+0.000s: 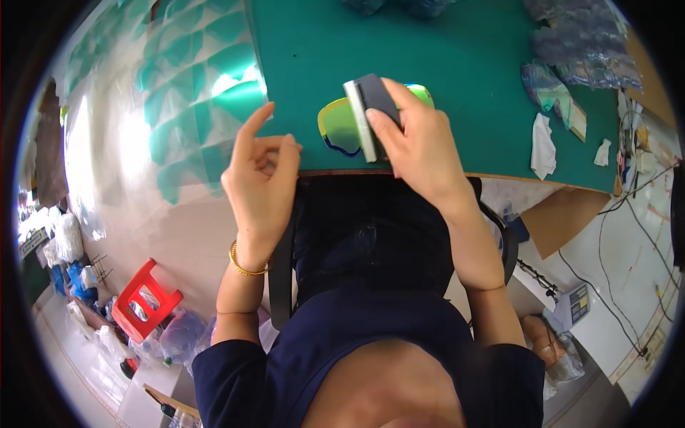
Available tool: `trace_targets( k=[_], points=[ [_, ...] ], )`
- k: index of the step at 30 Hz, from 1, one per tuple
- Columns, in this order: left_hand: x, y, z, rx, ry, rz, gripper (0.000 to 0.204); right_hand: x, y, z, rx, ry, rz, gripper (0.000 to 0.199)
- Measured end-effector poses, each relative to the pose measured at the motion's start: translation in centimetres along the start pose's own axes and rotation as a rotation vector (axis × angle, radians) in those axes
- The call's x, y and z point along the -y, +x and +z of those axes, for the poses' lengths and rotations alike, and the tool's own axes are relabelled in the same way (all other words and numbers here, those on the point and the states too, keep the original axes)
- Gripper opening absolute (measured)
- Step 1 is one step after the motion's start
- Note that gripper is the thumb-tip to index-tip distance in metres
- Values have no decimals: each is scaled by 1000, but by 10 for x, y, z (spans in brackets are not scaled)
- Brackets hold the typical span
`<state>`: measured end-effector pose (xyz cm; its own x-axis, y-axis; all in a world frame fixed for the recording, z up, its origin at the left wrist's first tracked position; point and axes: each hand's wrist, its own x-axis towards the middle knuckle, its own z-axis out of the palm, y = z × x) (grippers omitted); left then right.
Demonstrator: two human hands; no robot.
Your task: The person peels protective films and applies them onto goggle lenses by hand, smooths the films using a handheld squeegee tool, wipes the lenses with a cloth, and stacks them on the workbench.
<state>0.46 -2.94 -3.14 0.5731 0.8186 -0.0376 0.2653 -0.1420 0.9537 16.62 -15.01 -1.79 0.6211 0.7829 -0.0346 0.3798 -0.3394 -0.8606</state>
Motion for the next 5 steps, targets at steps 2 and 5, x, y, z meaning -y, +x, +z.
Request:
trace_targets(
  k=[2,5],
  points=[
    [0,0,-6,-20,-19,19,41,-3,3,7,0,-117,-4,39],
    [0,0,-12,-19,2,23,42,3,0,29,43,-193,-83,43]
  ],
)
